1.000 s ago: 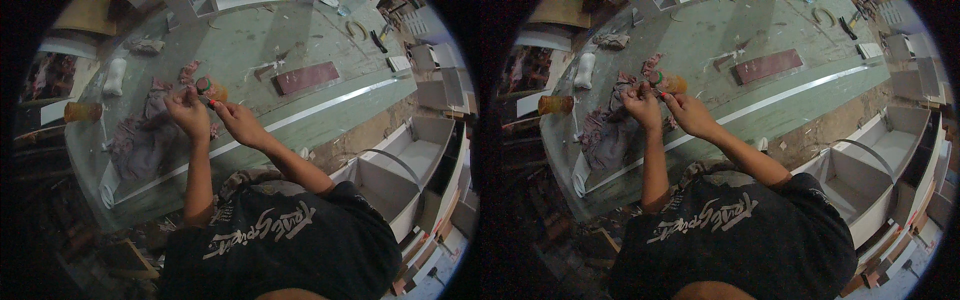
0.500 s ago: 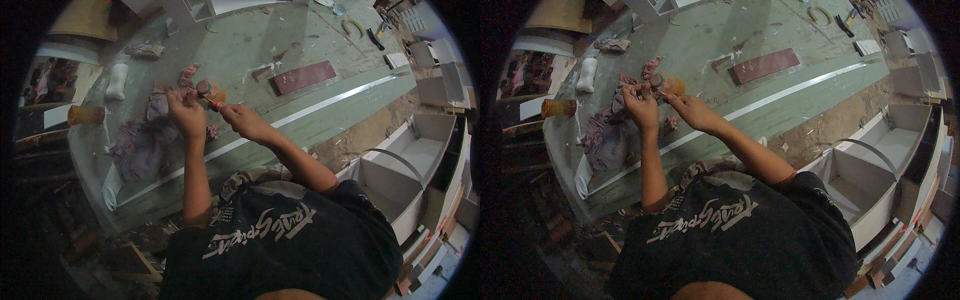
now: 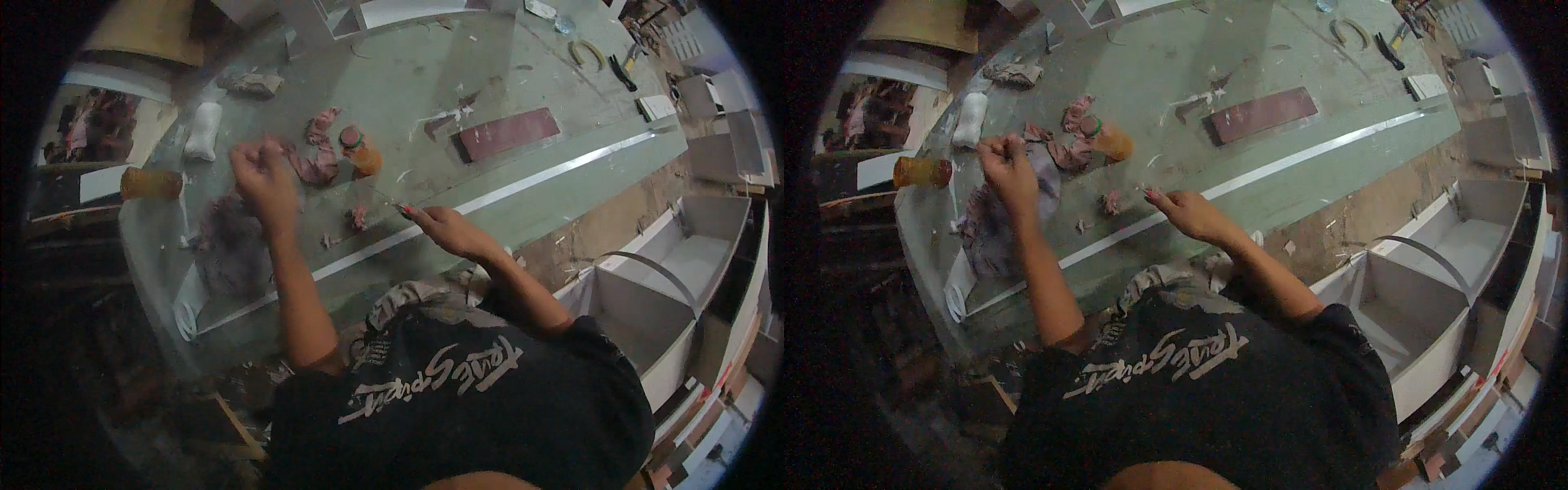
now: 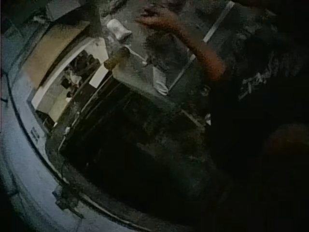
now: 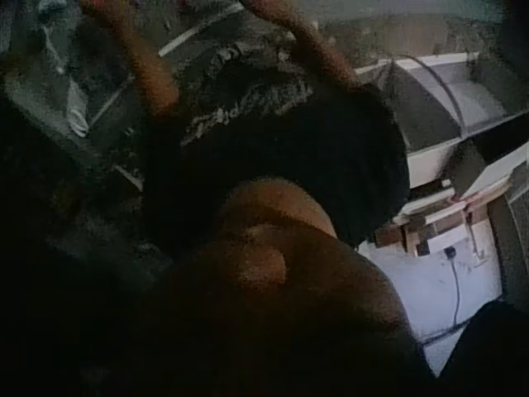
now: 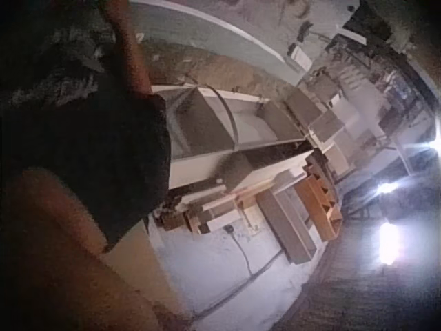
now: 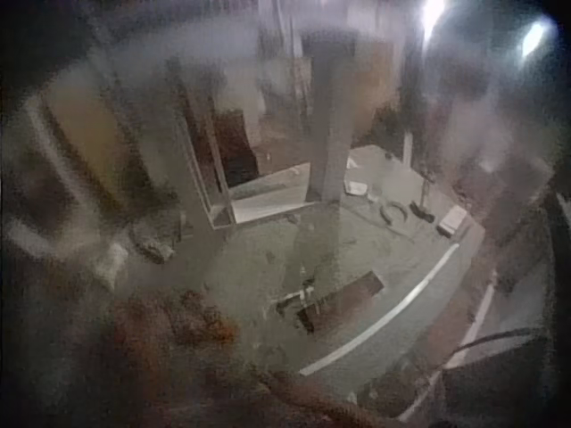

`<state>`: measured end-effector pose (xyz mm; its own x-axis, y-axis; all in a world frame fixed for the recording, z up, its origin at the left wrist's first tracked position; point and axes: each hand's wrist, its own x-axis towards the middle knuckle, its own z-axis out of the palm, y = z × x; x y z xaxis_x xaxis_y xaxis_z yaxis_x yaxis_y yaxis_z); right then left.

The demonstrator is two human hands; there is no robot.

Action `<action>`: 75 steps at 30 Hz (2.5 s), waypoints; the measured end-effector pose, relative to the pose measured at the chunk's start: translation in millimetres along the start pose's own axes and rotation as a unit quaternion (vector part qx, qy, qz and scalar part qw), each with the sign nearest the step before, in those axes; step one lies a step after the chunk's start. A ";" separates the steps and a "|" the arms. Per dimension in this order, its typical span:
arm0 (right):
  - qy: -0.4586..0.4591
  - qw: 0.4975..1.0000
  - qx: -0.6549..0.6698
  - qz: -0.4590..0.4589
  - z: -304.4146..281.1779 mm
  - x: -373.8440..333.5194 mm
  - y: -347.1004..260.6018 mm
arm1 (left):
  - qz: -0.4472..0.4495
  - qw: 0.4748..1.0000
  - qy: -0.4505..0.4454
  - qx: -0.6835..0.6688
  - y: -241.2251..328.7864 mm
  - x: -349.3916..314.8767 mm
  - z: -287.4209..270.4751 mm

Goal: The person cuts a piece of cloth using scissors and then uses a utility knife and scissors to cut and modify a plastic bottle and its cap area.

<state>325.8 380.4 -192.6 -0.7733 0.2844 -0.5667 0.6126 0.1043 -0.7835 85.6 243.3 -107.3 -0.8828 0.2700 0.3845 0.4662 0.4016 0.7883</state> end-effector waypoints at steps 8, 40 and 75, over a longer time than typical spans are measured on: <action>0.021 0.992 0.123 0.030 -10.7 -36.6 20.9 | -0.038 0.981 -0.121 -0.145 -14.0 -53.3 34.9; -0.008 0.992 0.057 -0.112 1.1 31.8 -71.3 | 0.001 0.999 -0.033 0.012 22.0 -63.1 39.4; -0.022 0.988 0.154 0.009 -42.2 -40.0 33.9 | 0.182 0.973 -0.140 0.035 6.1 -40.5 22.9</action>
<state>384.4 412.8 -185.7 -0.7735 0.2421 -0.5857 0.5518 -0.1974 -0.8103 125.5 254.9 -129.1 -0.6126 0.6289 0.4788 0.7563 0.2903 0.5863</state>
